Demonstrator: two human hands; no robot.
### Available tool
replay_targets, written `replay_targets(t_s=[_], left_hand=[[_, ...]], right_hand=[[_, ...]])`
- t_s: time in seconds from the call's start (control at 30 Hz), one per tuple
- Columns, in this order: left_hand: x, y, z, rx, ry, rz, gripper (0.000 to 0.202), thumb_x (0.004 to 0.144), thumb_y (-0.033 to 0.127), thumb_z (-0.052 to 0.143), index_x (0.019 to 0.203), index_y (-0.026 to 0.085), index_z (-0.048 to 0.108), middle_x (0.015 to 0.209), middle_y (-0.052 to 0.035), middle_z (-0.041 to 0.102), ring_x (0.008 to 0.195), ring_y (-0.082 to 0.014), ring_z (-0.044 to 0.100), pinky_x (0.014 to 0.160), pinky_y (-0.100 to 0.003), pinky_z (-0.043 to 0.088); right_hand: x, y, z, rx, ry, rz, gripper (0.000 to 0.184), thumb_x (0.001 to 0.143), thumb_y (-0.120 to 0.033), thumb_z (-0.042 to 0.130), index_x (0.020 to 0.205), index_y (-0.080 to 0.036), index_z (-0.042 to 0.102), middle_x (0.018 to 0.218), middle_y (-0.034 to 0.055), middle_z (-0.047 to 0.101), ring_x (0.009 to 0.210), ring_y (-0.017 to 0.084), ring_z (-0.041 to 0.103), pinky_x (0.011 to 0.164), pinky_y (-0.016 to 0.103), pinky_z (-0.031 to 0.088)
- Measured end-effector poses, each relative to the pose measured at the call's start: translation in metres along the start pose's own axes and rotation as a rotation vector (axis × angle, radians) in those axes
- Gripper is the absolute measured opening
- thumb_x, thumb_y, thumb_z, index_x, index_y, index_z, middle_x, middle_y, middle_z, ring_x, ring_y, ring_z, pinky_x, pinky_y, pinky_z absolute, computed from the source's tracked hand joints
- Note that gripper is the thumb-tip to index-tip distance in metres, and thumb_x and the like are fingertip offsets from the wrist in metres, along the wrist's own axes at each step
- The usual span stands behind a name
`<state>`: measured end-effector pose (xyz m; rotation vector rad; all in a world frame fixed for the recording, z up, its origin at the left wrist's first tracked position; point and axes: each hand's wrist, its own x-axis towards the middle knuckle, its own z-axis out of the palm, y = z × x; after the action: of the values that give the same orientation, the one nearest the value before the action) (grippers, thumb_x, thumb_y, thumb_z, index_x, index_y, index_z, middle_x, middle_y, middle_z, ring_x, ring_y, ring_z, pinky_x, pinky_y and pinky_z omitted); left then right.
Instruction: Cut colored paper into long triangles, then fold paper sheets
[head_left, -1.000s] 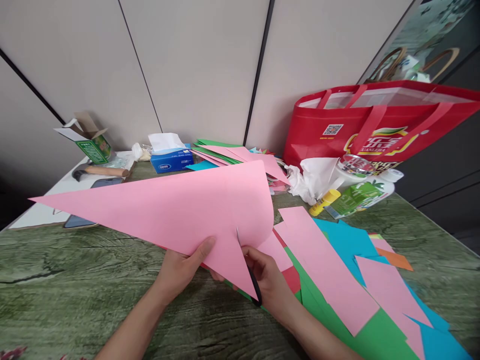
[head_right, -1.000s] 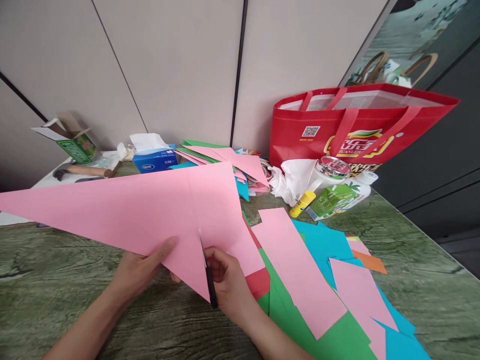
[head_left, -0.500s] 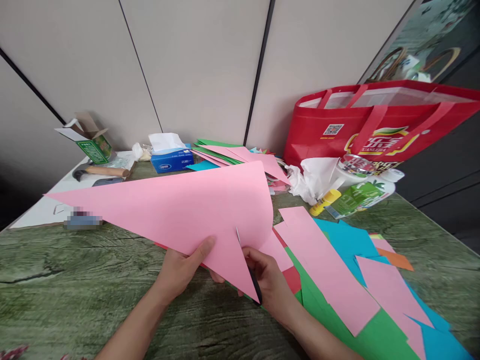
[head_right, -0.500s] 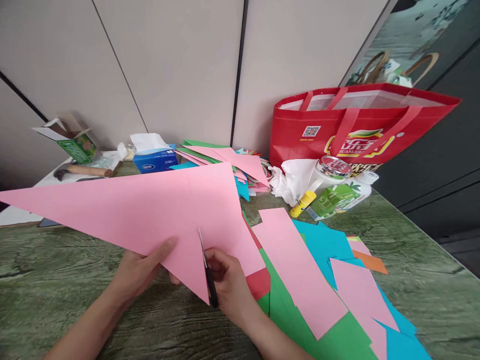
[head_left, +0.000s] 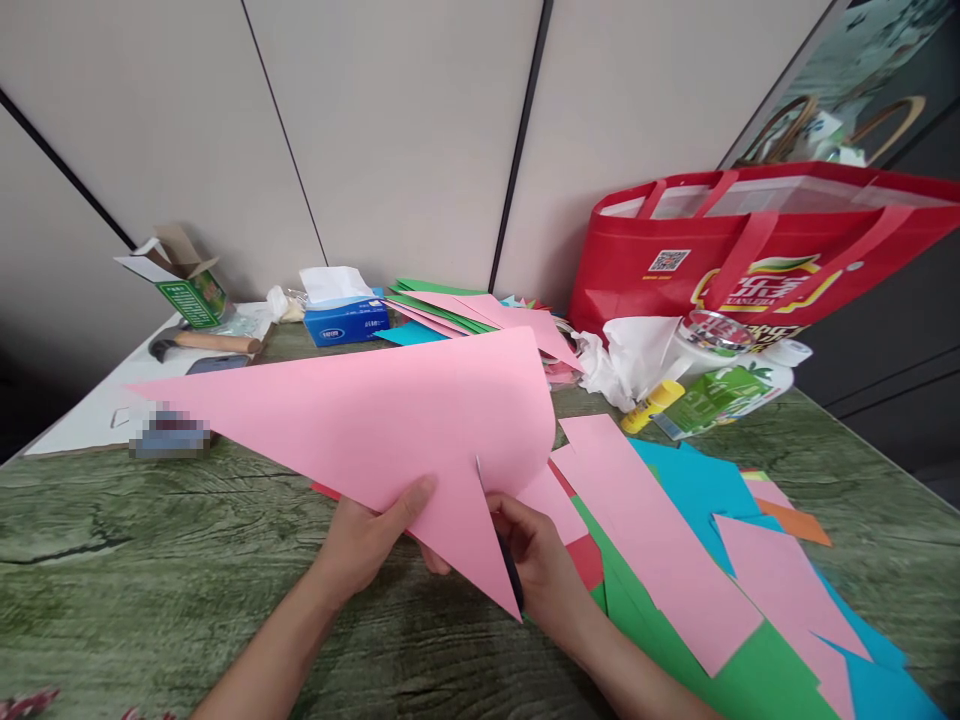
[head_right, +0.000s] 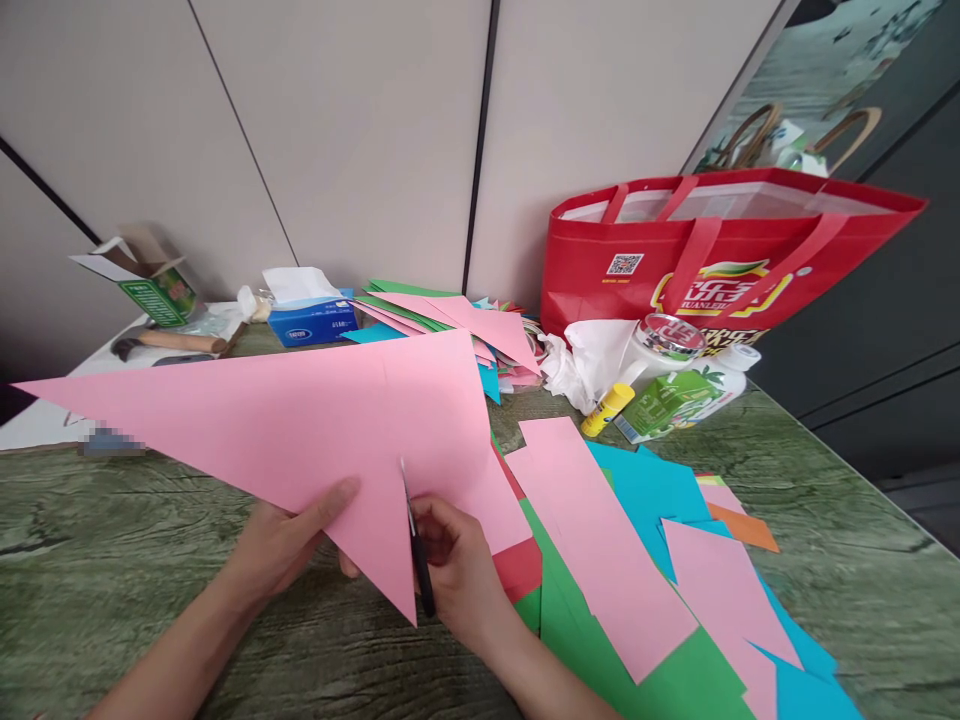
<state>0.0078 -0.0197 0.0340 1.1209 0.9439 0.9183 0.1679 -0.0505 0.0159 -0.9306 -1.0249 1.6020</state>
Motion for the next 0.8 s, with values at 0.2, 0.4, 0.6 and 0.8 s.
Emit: replay_targets(t_s=[0.2, 0.4, 0.6, 0.8], left_hand=[[-0.0021, 0.0004, -0.0002, 0.076, -0.075, -0.006, 0.036, 0.082, 0.03, 0.05, 0.054, 0.015, 0.067, 0.043, -0.0024, 0.065, 0.042, -0.0171, 0.061, 0.047, -0.026, 0.05], [-0.0027, -0.0009, -0.0022, 0.062, -0.106, -0.03, 0.037, 0.083, 0.031, 0.049, 0.055, 0.016, 0.067, 0.045, -0.0016, 0.065, 0.044, -0.0166, 0.061, 0.049, -0.026, 0.05], [-0.0022, -0.0006, -0.0019, 0.035, -0.114, -0.029, 0.036, 0.083, 0.03, 0.049, 0.056, 0.016, 0.068, 0.045, -0.0018, 0.065, 0.044, -0.017, 0.061, 0.049, -0.026, 0.05], [-0.002, -0.0011, -0.0024, 0.03, -0.121, -0.031, 0.036, 0.083, 0.03, 0.049, 0.056, 0.016, 0.067, 0.045, -0.0018, 0.065, 0.044, -0.0166, 0.061, 0.049, -0.025, 0.05]], right_hand=[[0.0006, 0.0045, -0.003, -0.005, 0.028, -0.093, 0.03, 0.057, -0.013, 0.076, 0.082, -0.02, 0.06, 0.08, 0.0007, 0.066, 0.074, 0.014, 0.059, 0.066, 0.022, 0.044], [0.0004, 0.0043, -0.0018, 0.009, 0.025, -0.105, 0.029, 0.058, -0.012, 0.076, 0.08, -0.021, 0.061, 0.078, -0.0004, 0.068, 0.074, 0.014, 0.06, 0.062, 0.019, 0.044], [0.0007, 0.0054, -0.0019, 0.009, 0.019, -0.117, 0.027, 0.057, -0.013, 0.077, 0.077, -0.02, 0.061, 0.071, -0.0019, 0.068, 0.069, 0.013, 0.062, 0.056, 0.018, 0.043], [0.0009, 0.0059, -0.0014, -0.007, 0.02, -0.103, 0.026, 0.056, -0.015, 0.077, 0.075, -0.02, 0.06, 0.066, -0.0026, 0.068, 0.064, 0.014, 0.062, 0.054, 0.02, 0.042]])
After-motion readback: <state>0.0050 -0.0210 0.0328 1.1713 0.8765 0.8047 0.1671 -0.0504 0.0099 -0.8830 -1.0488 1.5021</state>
